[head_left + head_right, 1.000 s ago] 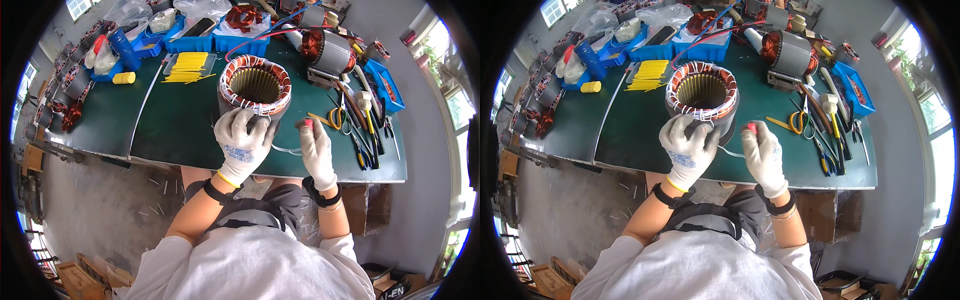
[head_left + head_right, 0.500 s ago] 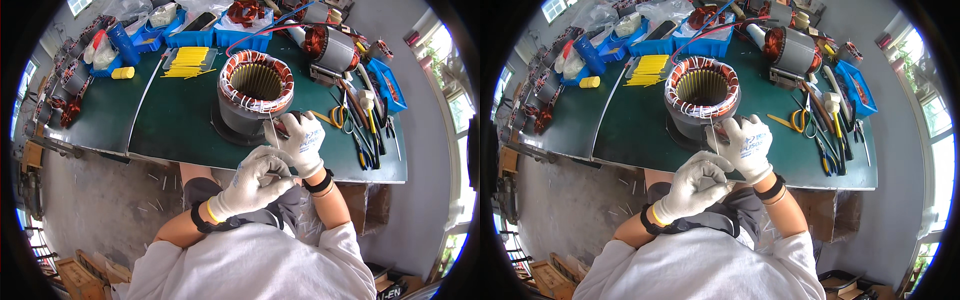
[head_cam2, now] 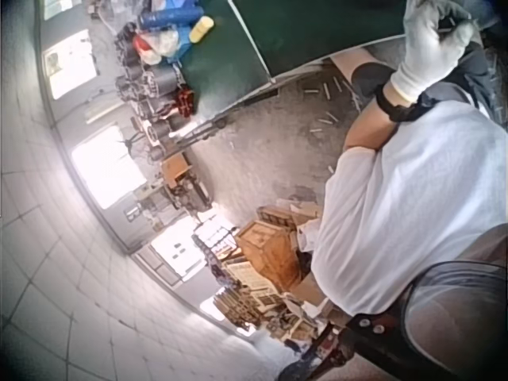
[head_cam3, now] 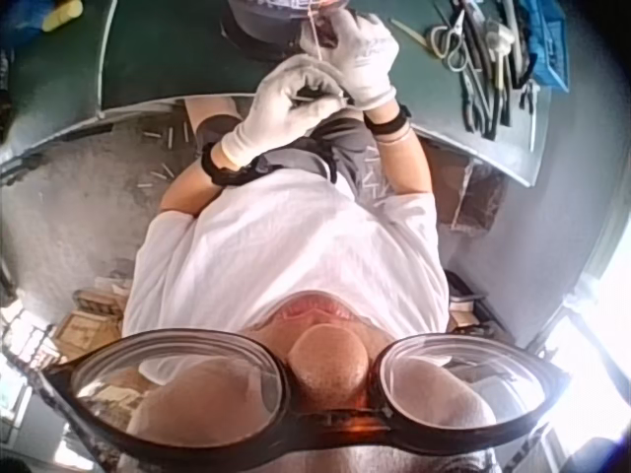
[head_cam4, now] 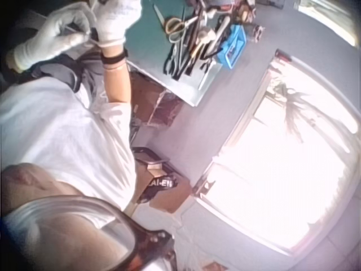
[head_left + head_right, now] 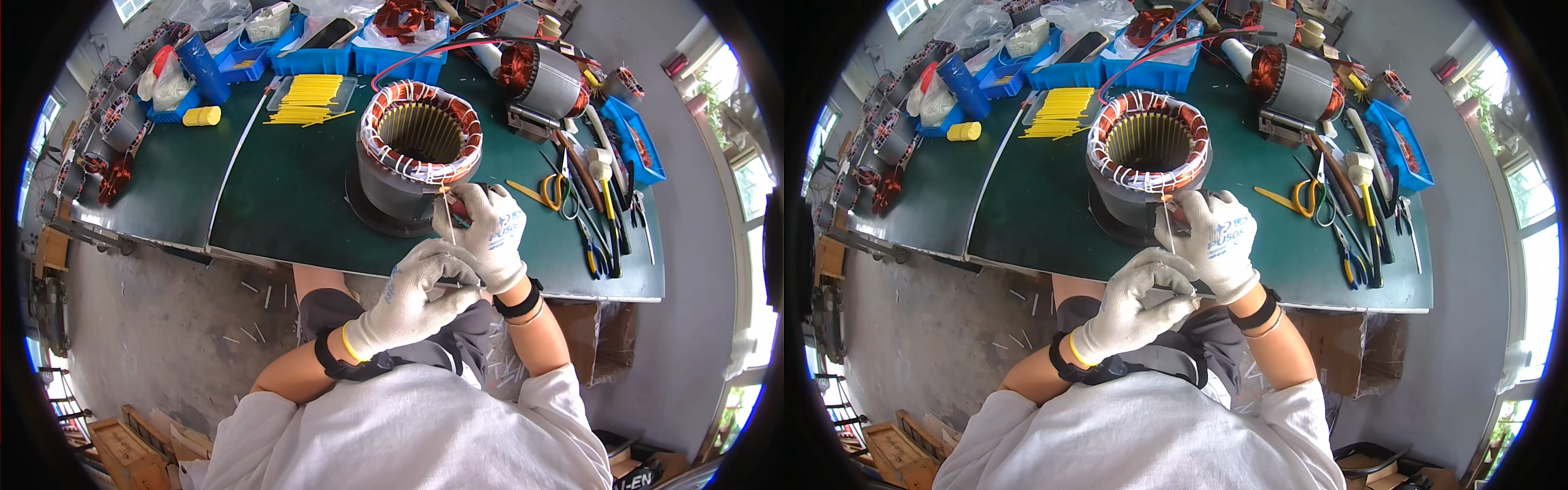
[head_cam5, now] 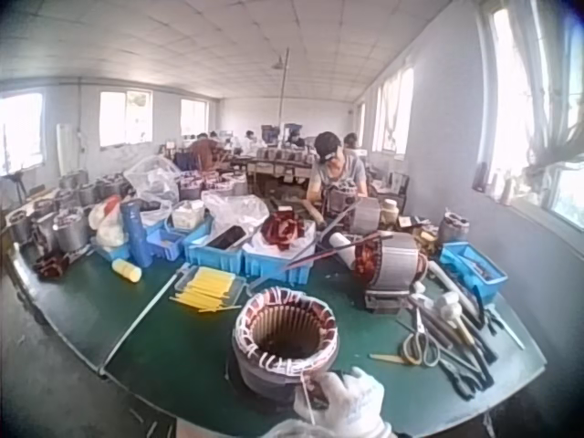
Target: Assembling electric motor stators by threading and securing wires.
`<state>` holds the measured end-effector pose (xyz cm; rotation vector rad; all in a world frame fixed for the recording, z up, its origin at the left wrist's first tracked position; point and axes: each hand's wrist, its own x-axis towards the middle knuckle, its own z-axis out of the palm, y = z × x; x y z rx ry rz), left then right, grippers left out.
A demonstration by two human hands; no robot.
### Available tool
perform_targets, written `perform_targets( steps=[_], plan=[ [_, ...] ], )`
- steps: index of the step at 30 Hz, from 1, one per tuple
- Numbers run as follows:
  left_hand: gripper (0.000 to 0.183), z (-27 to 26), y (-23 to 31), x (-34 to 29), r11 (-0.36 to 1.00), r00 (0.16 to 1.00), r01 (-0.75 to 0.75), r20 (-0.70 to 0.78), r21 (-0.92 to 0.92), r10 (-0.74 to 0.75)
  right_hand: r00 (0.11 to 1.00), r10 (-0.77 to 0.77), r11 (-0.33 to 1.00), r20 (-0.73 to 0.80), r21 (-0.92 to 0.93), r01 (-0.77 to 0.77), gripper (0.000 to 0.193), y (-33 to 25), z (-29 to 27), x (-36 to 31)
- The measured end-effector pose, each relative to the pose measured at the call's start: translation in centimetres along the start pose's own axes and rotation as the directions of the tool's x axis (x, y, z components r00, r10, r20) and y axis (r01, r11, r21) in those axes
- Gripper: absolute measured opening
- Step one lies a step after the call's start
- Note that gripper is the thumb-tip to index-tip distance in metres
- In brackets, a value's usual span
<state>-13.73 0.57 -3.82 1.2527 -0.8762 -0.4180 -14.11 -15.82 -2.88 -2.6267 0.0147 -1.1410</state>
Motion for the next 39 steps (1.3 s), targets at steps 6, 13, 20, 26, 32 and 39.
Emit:
perform_targets(
  steps=[6,13,20,26,32,39],
  plan=[
    [0.008,-0.11,0.02,0.26,0.982,0.991,-0.137,0.021,0.129,0.135,1.000,0.000,1.000,-0.010,-0.011,0.000,0.021,-0.06,-0.15,-0.10],
    [0.007,0.14,0.32,-0.14,0.999,1.000,-0.002,-0.015,-0.040,0.001,0.998,-0.044,0.998,-0.054,-0.052,0.041,0.020,0.28,0.34,-0.30],
    [0.004,-0.19,0.40,0.29,0.978,0.985,-0.175,0.005,0.111,0.175,0.999,-0.026,0.999,-0.034,-0.039,0.024,0.019,0.07,0.19,-0.22],
    [0.007,0.24,0.59,-0.28,0.990,0.995,0.086,-0.032,-0.111,-0.090,0.998,-0.011,1.000,-0.057,-0.011,0.011,0.019,-0.01,0.13,-0.11],
    [0.009,-0.25,0.75,0.10,0.988,0.996,-0.083,-0.024,0.128,0.087,0.999,0.000,1.000,-0.042,-0.006,0.000,0.019,-0.02,0.34,0.10],
    [0.007,-0.24,0.15,-0.23,0.996,0.998,-0.065,-0.001,0.055,0.066,0.998,-0.002,1.000,-0.070,0.004,0.003,0.018,-0.06,0.07,0.22]
  ],
)
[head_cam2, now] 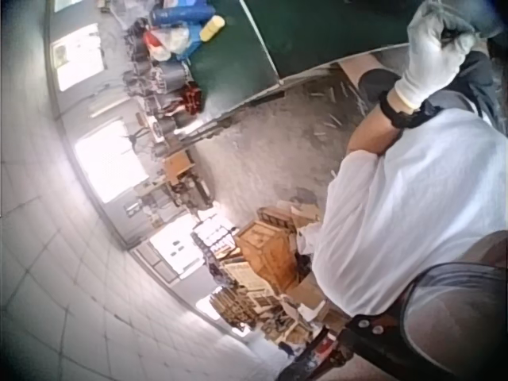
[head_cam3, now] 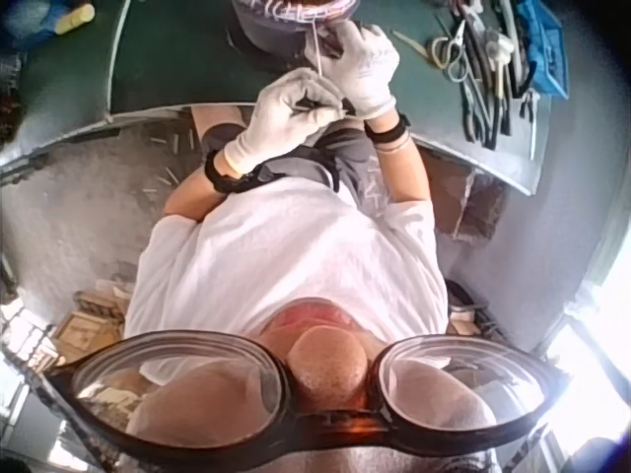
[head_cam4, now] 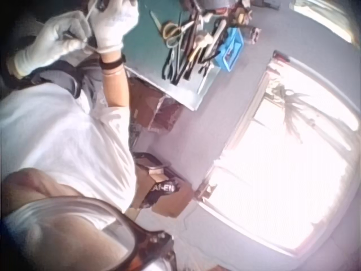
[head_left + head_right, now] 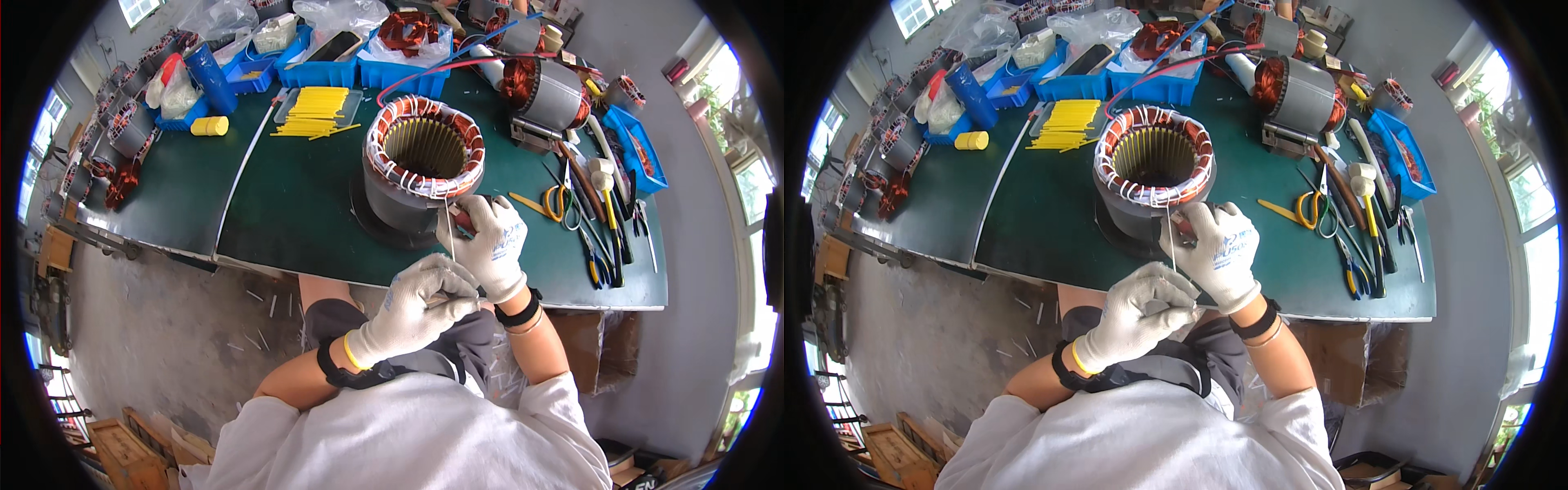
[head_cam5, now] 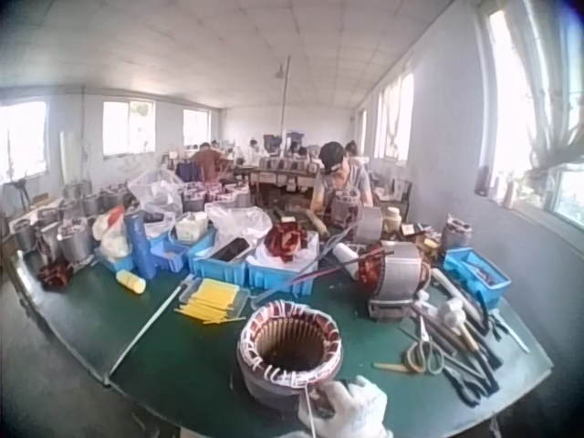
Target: Assembling electric motor stators by threading and securing wires.
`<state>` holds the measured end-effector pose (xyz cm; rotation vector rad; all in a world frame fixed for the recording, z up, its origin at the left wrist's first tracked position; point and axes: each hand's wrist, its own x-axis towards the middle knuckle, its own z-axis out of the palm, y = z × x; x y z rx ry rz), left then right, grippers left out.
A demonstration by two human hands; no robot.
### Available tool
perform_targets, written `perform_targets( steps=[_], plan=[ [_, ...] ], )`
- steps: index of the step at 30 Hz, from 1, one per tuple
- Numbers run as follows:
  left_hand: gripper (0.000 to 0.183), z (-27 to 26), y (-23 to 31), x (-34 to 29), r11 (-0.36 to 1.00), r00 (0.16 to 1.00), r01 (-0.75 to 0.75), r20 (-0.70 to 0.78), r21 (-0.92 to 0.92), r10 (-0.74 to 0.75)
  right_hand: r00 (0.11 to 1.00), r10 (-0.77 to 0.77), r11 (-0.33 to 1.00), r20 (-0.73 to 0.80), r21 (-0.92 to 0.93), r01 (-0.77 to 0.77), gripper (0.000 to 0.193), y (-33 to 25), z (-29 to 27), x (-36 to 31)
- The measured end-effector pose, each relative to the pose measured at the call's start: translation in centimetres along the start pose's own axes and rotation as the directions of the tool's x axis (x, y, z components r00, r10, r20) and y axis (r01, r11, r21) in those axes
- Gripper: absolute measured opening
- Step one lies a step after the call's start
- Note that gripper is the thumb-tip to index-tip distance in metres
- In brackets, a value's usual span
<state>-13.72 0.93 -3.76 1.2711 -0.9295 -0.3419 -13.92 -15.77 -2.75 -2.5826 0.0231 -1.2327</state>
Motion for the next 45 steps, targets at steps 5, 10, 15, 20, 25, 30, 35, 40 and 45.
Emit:
perform_targets(
  steps=[5,10,15,20,25,30,35,40,45],
  plan=[
    [0.007,-0.7,0.3,0.0,0.998,0.999,0.036,0.040,-0.061,-0.033,0.995,0.025,0.998,0.093,0.054,-0.031,0.019,0.6,-0.7,0.4],
    [0.006,-1.2,0.0,0.2,0.998,0.995,0.049,0.090,-0.048,-0.044,0.989,-0.109,0.993,0.096,0.046,0.105,0.018,1.2,-1.0,0.8],
    [0.006,-0.7,-0.6,0.1,0.997,0.996,0.049,0.082,-0.060,-0.044,0.991,-0.124,0.992,0.058,0.004,0.124,0.019,1.3,-0.5,0.7],
    [0.007,-0.5,-1.4,0.0,0.989,0.994,0.080,0.081,-0.121,-0.071,0.986,-0.142,0.989,0.090,-0.036,0.146,0.022,1.3,-0.5,0.7],
    [0.006,-0.8,-1.1,0.3,0.999,0.994,0.017,0.104,-0.038,-0.013,0.986,-0.140,0.990,0.089,-0.003,0.141,0.023,1.1,-0.4,0.7],
    [0.006,-0.6,-0.7,0.3,0.994,0.995,0.060,0.080,-0.095,-0.053,0.994,-0.101,0.995,0.044,0.000,0.101,0.023,1.1,-0.1,0.3],
    [0.006,-0.4,-0.6,0.3,0.994,0.996,0.051,0.082,-0.094,-0.043,0.995,-0.100,0.995,0.031,0.024,0.099,0.022,1.0,-0.2,0.3],
    [0.006,-0.3,-0.8,0.3,0.998,0.997,0.006,0.072,-0.058,-0.001,0.995,-0.095,0.995,0.034,0.042,0.094,0.021,1.2,0.0,0.2],
    [0.005,0.0,-0.9,0.7,0.996,0.966,-0.073,0.244,-0.053,0.083,0.995,-0.099,0.994,-0.002,0.046,0.099,0.020,1.4,0.3,0.4]
  ],
)
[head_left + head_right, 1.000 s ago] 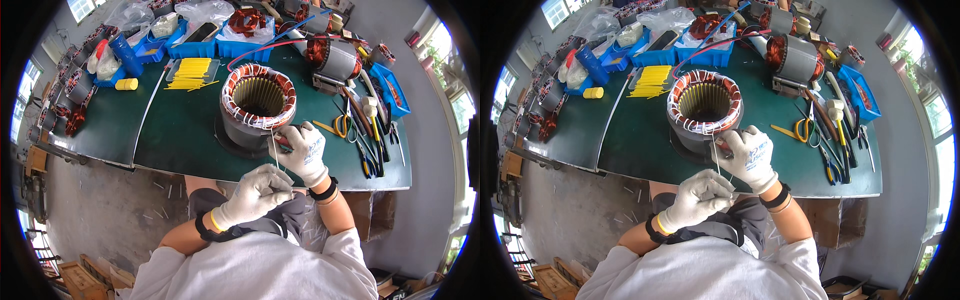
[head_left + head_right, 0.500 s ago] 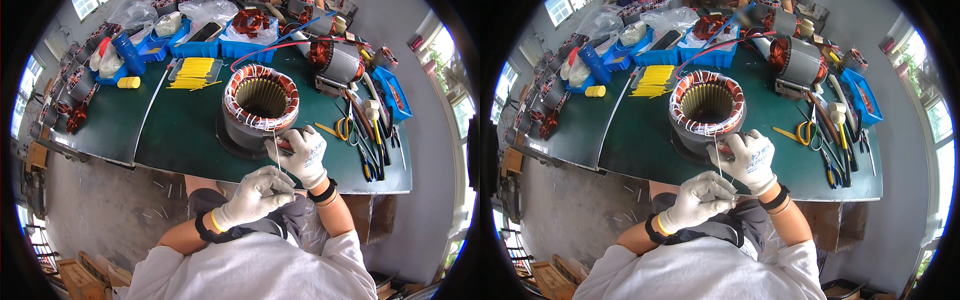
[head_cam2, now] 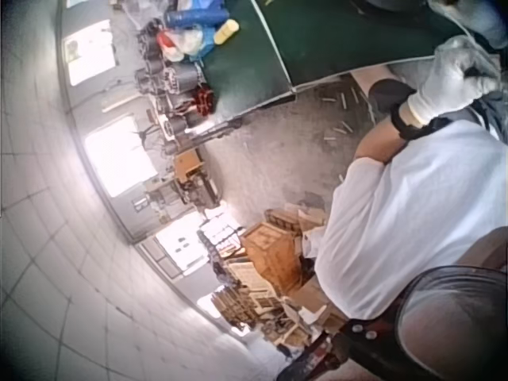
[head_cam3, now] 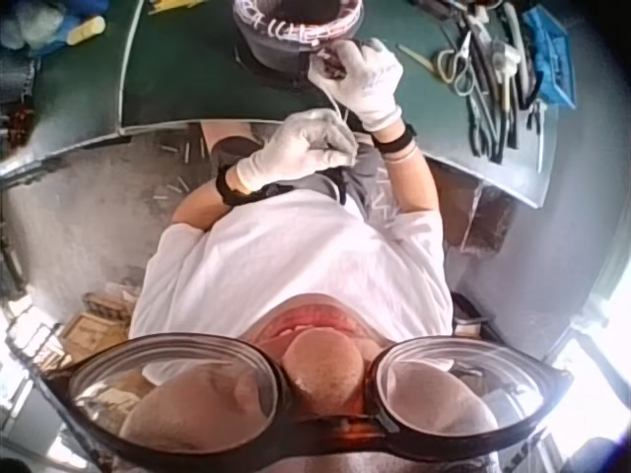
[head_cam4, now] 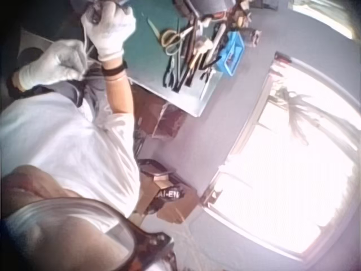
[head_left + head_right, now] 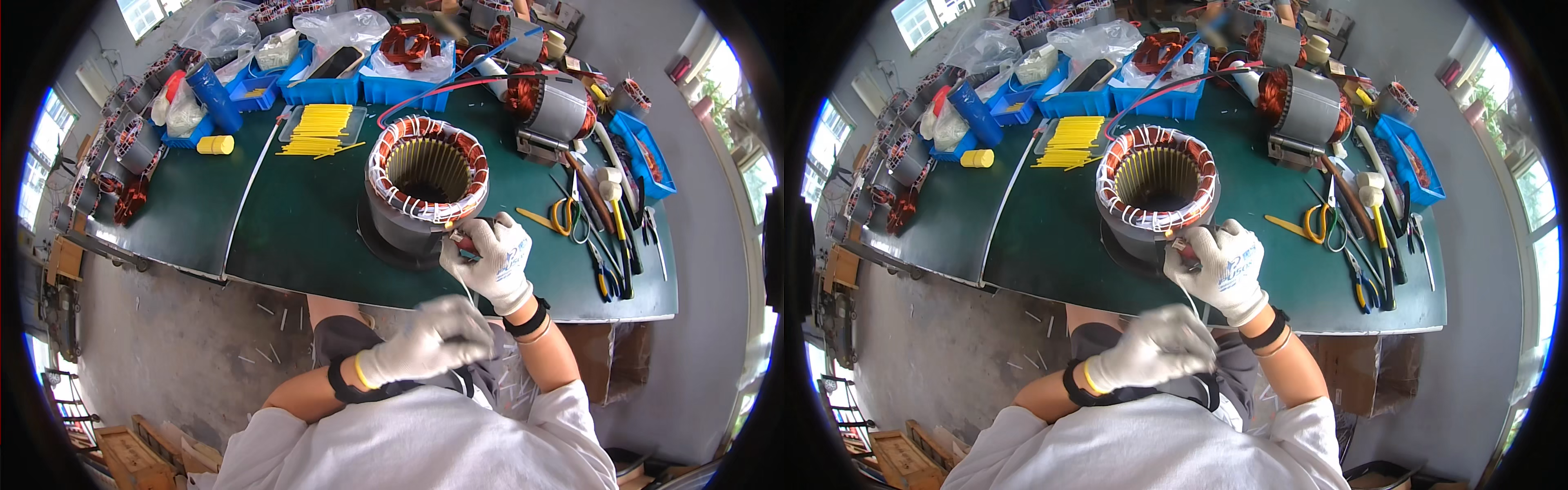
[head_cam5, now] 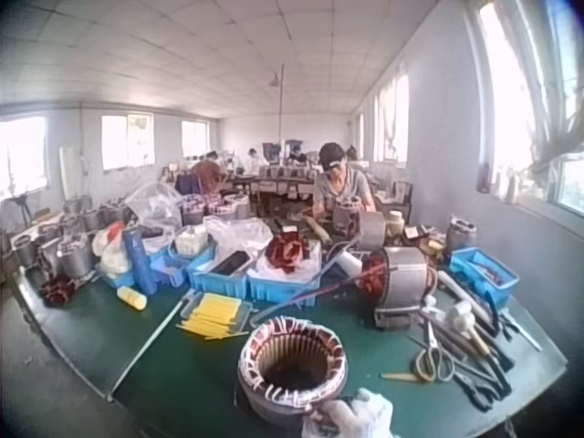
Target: Assembling electric motor stators by threading and securing wires.
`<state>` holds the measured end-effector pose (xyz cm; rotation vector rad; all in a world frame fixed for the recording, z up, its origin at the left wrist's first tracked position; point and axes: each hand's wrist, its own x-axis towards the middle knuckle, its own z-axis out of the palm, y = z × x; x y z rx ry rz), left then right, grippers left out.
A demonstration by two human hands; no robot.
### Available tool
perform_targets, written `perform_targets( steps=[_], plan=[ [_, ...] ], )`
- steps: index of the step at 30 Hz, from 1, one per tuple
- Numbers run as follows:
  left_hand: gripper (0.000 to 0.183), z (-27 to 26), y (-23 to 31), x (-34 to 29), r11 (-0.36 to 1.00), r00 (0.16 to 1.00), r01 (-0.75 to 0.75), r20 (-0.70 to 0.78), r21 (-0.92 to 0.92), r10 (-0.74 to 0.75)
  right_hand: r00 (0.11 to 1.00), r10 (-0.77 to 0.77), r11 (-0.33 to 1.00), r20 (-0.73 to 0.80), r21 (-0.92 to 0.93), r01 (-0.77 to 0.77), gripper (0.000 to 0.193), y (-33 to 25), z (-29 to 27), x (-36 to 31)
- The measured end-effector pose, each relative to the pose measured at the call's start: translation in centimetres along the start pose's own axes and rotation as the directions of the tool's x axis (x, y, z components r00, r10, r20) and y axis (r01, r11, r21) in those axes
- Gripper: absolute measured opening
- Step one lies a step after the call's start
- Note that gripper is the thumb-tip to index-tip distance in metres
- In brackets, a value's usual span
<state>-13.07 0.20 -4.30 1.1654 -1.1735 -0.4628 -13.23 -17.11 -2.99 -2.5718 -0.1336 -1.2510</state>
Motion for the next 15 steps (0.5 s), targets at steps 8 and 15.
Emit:
perform_targets(
  steps=[8,15],
  plan=[
    [0.014,-3.0,1.7,-0.8,0.988,0.990,0.130,-0.040,-0.086,-0.134,0.921,0.306,0.905,0.242,0.226,-0.361,0.040,0.5,-1.7,2.1],
    [0.009,-5.9,0.4,-4.2,0.881,0.843,0.322,-0.319,-0.346,-0.434,0.818,0.444,0.781,0.367,0.288,-0.553,0.042,0.2,-2.2,2.0]
  ],
)
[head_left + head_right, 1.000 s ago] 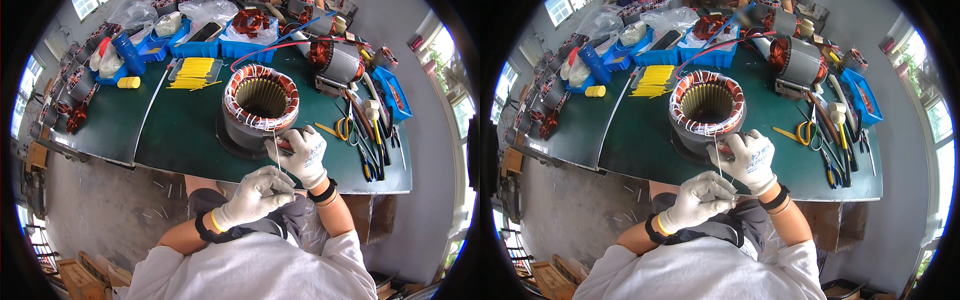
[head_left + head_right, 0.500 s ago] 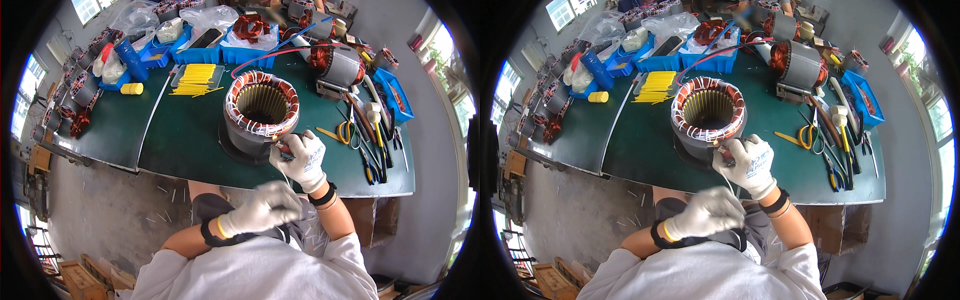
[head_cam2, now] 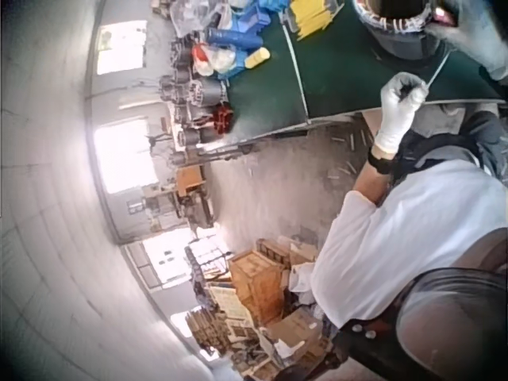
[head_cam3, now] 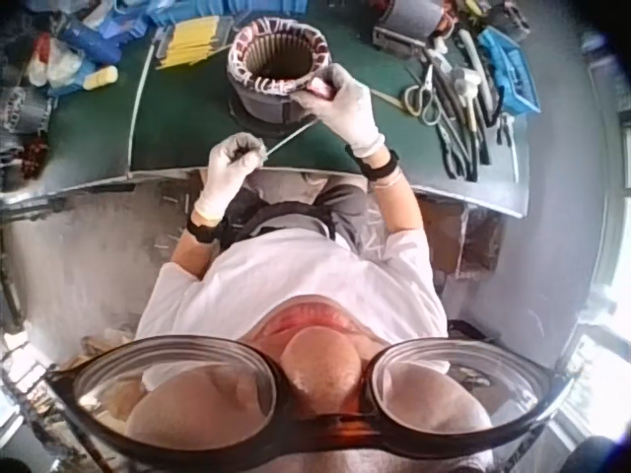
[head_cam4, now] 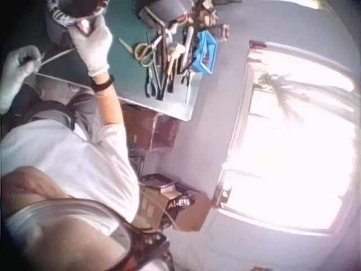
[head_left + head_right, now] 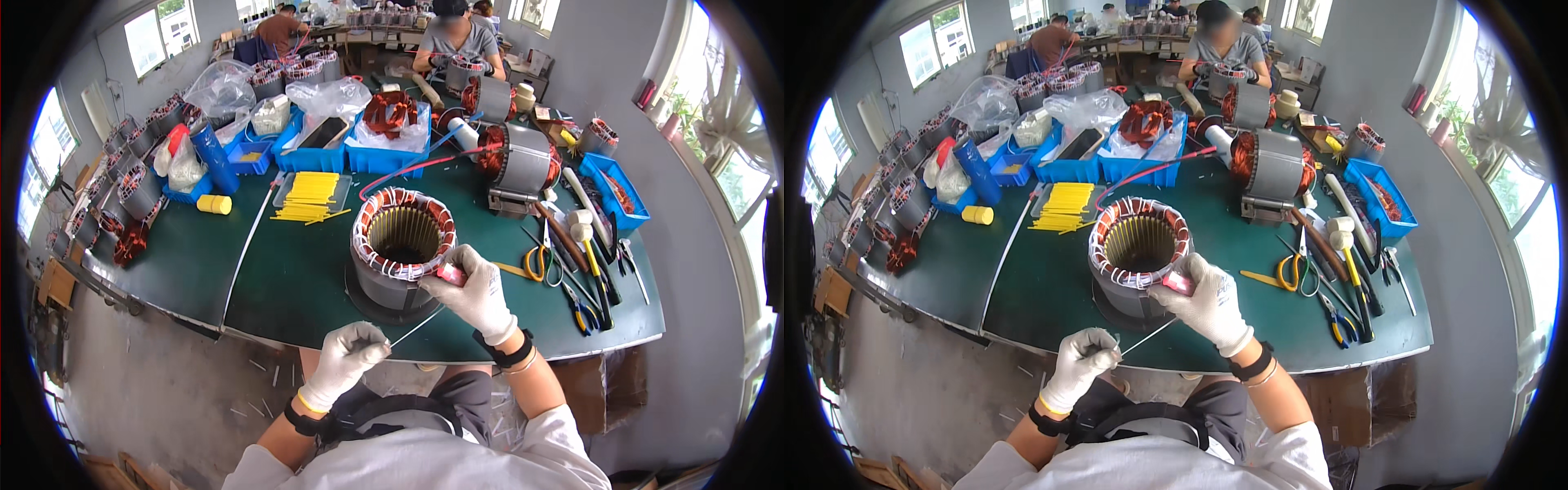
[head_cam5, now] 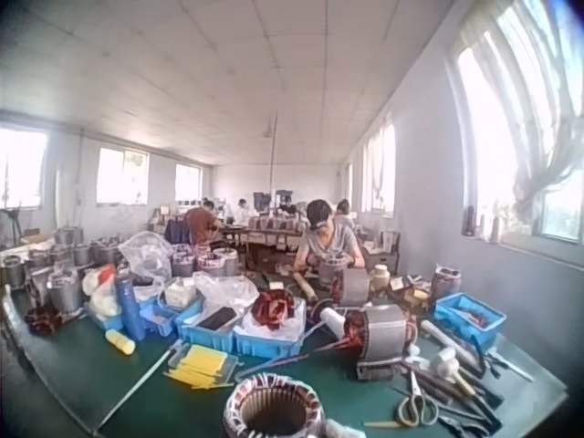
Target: Assembling electric motor stators by threading and securing wires.
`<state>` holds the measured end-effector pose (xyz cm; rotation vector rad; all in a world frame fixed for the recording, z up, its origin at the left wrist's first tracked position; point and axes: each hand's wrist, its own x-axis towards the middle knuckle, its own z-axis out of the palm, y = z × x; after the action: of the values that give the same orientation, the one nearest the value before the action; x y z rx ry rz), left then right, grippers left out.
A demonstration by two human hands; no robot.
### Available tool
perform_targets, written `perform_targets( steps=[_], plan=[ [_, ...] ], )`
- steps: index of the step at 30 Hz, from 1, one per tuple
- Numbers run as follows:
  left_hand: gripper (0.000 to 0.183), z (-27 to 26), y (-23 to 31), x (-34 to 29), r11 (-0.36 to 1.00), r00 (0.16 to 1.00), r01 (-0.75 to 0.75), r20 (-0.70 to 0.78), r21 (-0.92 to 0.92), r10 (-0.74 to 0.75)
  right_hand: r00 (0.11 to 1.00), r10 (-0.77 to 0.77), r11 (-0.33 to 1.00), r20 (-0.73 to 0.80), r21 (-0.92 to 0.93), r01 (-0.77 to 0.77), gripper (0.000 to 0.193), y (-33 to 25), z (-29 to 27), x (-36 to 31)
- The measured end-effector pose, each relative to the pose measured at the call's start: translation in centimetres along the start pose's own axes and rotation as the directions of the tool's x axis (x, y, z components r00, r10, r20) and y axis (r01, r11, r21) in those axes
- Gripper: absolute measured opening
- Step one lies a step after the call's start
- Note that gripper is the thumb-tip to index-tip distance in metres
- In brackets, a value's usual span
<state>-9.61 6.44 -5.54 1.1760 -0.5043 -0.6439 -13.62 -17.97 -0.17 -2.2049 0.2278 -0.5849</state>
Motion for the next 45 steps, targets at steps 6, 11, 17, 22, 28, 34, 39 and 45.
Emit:
perform_targets(
  steps=[6,11,17,22,28,34,39,45],
  plan=[
    [0.015,1.4,-0.5,0.1,0.999,0.996,0.032,0.084,0.001,-0.032,0.908,0.419,0.750,0.016,0.558,-0.356,0.017,4.4,-2.3,-0.3],
    [0.014,3.8,-3.1,1.6,0.949,0.915,0.113,0.342,0.293,-0.214,0.701,0.652,0.352,0.289,0.703,-0.618,0.021,10.6,-1.2,0.9],
    [0.016,3.3,-2.6,-0.3,0.939,0.838,0.045,0.499,0.342,-0.222,0.730,0.598,0.198,0.331,0.822,-0.534,0.024,15.7,-2.9,3.2],
    [0.015,-5.2,4.5,-4.0,0.979,0.698,0.170,0.688,0.111,-0.199,0.697,0.699,0.441,0.161,0.669,-0.598,0.023,16.7,-4.5,4.7],
    [0.019,-9.5,8.5,-7.9,0.859,0.887,-0.407,0.093,-0.311,0.453,0.969,0.237,0.861,-0.075,-0.445,-0.245,0.027,18.1,-2.3,7.2],
    [0.025,-6.6,5.2,-6.0,0.995,0.982,0.099,-0.159,-0.023,-0.101,0.974,0.219,0.822,-0.063,-0.526,-0.219,0.051,16.1,-3.9,6.7],
    [0.054,-1.4,3.1,-2.2,0.967,0.969,0.205,0.110,0.153,-0.223,0.949,0.295,0.947,-0.114,0.167,-0.275,0.037,3.2,-6.2,-2.5],
    [0.058,5.9,-1.4,2.9,0.943,0.766,0.078,0.586,0.322,-0.263,0.834,0.303,0.427,0.462,0.716,-0.552,0.038,1.9,-2.2,-14.7]
  ],
)
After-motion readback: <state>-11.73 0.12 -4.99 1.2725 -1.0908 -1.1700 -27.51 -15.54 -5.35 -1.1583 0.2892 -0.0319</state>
